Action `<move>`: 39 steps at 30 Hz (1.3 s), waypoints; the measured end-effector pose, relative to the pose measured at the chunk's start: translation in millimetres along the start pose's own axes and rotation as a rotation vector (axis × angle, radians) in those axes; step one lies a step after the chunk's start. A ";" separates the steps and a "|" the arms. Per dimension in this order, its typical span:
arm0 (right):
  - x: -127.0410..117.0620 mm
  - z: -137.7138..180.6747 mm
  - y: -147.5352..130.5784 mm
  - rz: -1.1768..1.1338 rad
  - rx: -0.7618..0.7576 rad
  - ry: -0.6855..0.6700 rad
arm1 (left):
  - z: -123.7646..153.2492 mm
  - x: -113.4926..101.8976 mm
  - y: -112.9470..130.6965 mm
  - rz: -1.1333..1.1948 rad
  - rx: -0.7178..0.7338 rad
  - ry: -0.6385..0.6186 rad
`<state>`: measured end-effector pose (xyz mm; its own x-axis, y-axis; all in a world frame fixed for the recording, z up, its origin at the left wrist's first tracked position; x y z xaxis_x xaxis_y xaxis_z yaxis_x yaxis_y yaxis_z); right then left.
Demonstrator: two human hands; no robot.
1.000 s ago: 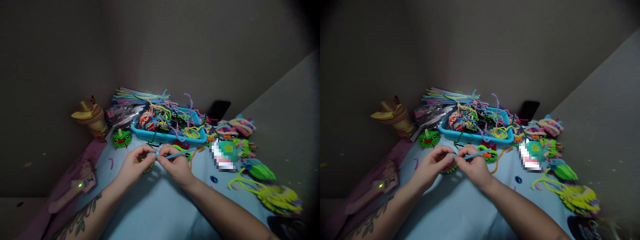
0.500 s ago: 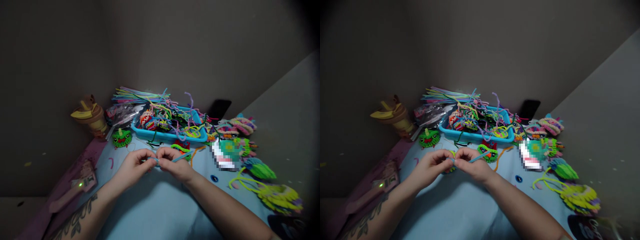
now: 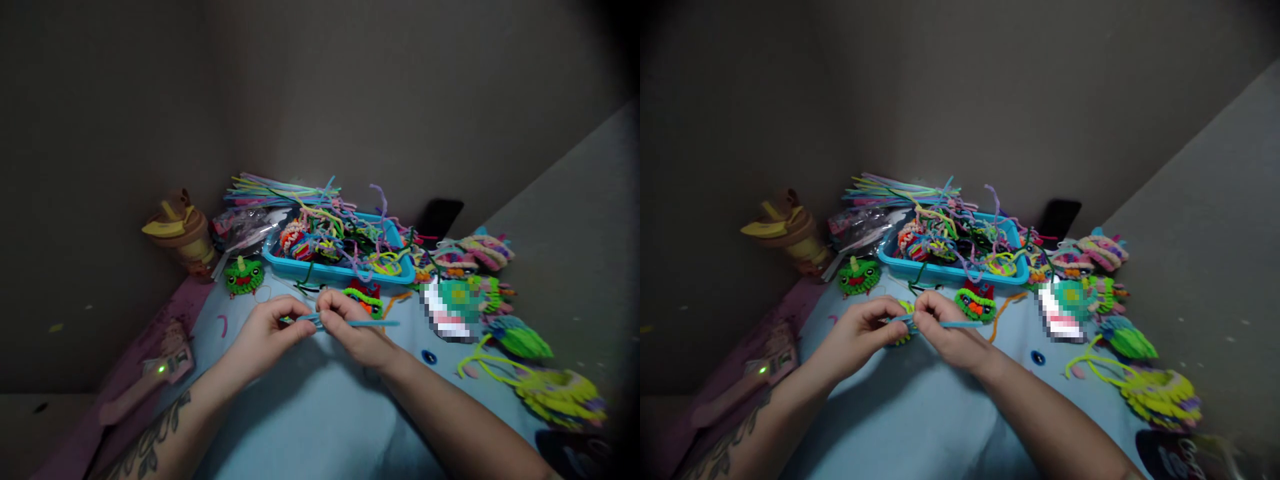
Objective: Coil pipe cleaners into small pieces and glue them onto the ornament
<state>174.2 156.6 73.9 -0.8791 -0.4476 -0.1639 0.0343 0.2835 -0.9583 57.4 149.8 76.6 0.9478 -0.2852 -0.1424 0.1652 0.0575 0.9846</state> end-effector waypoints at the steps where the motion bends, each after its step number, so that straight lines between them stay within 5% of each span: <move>1: -2.5 0.2 -2.9 0.068 -0.012 0.039 | 0.5 -1.4 1.6 -0.011 0.003 0.026; 7: -11.7 3.4 -18.0 0.308 -0.100 0.249 | 2.0 -0.5 -2.2 0.054 -0.064 0.066; 16: -15.7 4.6 -31.5 0.378 -0.181 0.255 | 0.9 2.8 -10.2 0.172 -0.102 0.072; 33: -16.9 7.6 -8.1 0.105 -0.070 0.335 | -3.5 18.7 -30.4 0.504 -0.290 -0.101; 39: -15.2 8.0 -6.1 0.025 -0.028 0.343 | -3.7 20.1 -27.7 0.602 -0.251 -0.041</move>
<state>191.3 154.8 80.4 -0.9869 -0.1306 -0.0944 0.0488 0.3160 -0.9475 72.9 146.1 46.1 0.8842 -0.1690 0.4355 -0.3281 0.4389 0.8365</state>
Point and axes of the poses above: each hand's wrist, its own z-axis away from the middle knuckle, its own x-axis out of the palm, y = z × x, the point moved 8 cm from there along -z, towards the middle knuckle, and after that the axes turned 3 degrees about -x, right-handed, at the moved point
